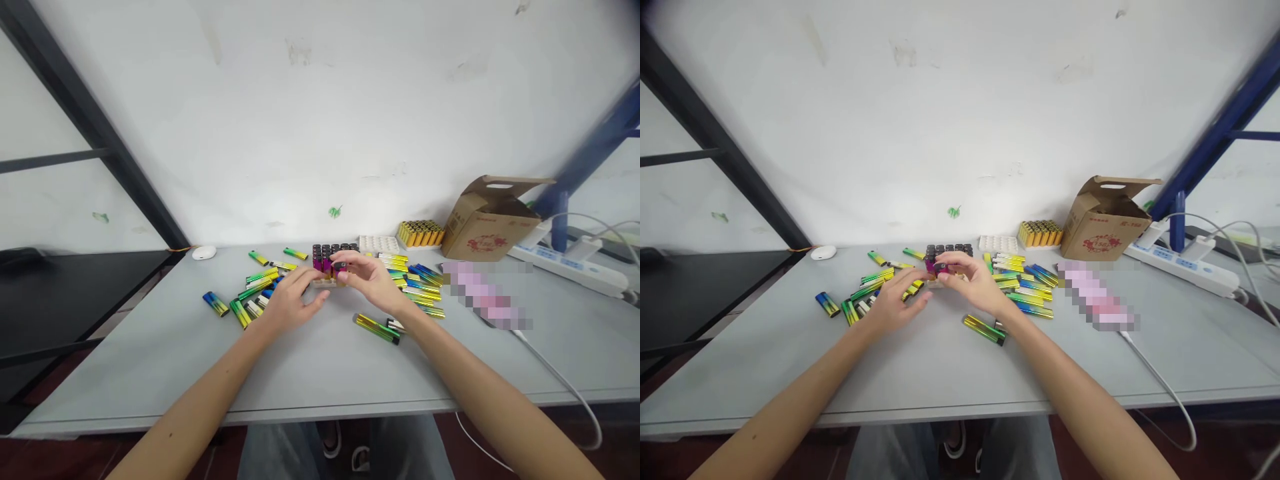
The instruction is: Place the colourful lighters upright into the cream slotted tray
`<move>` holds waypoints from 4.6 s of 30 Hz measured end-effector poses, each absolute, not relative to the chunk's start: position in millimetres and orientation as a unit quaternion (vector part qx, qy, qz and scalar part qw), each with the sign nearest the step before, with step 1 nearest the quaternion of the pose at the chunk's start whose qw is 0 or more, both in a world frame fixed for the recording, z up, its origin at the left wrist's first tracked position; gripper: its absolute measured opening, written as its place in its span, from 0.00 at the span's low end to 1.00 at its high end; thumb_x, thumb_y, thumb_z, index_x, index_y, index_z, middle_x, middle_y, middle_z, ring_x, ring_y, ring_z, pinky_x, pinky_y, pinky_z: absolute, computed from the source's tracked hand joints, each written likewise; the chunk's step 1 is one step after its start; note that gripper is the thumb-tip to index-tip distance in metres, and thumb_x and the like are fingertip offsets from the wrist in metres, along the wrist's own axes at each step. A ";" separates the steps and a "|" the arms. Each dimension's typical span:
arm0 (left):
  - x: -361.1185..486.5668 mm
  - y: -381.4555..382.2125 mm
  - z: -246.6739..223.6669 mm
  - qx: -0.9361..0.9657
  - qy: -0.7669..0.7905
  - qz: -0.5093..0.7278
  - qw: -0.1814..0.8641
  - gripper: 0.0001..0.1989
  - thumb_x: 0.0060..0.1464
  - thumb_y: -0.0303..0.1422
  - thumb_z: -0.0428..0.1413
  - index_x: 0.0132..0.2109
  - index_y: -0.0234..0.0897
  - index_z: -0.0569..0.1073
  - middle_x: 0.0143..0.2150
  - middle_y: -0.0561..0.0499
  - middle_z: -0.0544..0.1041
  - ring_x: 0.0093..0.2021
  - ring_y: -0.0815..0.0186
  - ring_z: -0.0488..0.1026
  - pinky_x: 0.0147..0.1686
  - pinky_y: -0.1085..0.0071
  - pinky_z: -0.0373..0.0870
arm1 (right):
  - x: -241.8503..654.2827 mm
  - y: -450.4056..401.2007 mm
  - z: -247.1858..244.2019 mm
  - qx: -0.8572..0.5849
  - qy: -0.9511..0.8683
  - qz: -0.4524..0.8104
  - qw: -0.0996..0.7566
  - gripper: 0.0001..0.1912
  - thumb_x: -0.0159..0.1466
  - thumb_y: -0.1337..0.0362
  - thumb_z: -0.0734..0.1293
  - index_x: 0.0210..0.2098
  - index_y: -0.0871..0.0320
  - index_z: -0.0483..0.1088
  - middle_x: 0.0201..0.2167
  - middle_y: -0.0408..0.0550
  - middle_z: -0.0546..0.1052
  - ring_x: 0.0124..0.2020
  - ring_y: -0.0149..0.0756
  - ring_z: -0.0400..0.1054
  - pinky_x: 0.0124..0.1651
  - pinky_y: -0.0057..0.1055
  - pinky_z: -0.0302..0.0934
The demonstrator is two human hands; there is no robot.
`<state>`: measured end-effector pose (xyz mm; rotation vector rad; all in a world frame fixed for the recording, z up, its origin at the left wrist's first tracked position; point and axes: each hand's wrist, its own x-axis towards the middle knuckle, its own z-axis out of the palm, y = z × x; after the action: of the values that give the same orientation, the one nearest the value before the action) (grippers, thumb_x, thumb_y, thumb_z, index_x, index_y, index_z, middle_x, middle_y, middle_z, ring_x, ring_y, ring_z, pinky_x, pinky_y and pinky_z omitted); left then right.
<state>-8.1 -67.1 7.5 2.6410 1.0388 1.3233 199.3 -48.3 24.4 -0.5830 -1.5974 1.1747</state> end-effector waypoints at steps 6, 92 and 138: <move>2.2 -71.4 -0.2 0.854 0.316 0.390 0.137 0.09 0.59 0.34 0.53 0.45 0.37 0.72 0.44 0.45 0.76 0.45 0.60 0.74 0.46 0.64 0.70 | 189.0 -61.1 21.2 -0.231 -0.763 0.384 0.465 0.11 0.58 0.60 0.72 0.41 0.48 0.77 0.55 0.48 0.68 0.58 0.42 0.63 0.61 0.45 0.57; -2.9 -61.0 13.6 0.444 0.320 0.427 0.720 0.19 0.62 0.47 0.43 0.31 0.37 0.61 0.25 0.56 0.57 0.21 0.72 0.56 0.21 0.76 0.58 | 218.4 -29.1 28.7 -0.305 -0.399 0.658 0.561 0.27 0.65 0.43 0.52 0.39 0.53 0.73 0.37 0.47 0.77 0.34 0.35 0.70 0.37 0.31 0.63; 1.7 -65.5 5.9 0.667 0.395 0.367 0.514 0.18 0.54 0.45 0.59 0.41 0.34 0.78 0.38 0.46 0.81 0.40 0.59 0.79 0.39 0.65 0.77 | 187.3 -54.0 17.4 -0.341 -0.652 0.411 0.539 0.14 0.57 0.58 0.70 0.42 0.54 0.72 0.32 0.46 0.78 0.33 0.36 0.72 0.39 0.36 0.66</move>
<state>1.7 -65.5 5.9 1.6028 0.9502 0.8828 187.3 -54.0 17.4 -0.8100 -1.5502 0.9777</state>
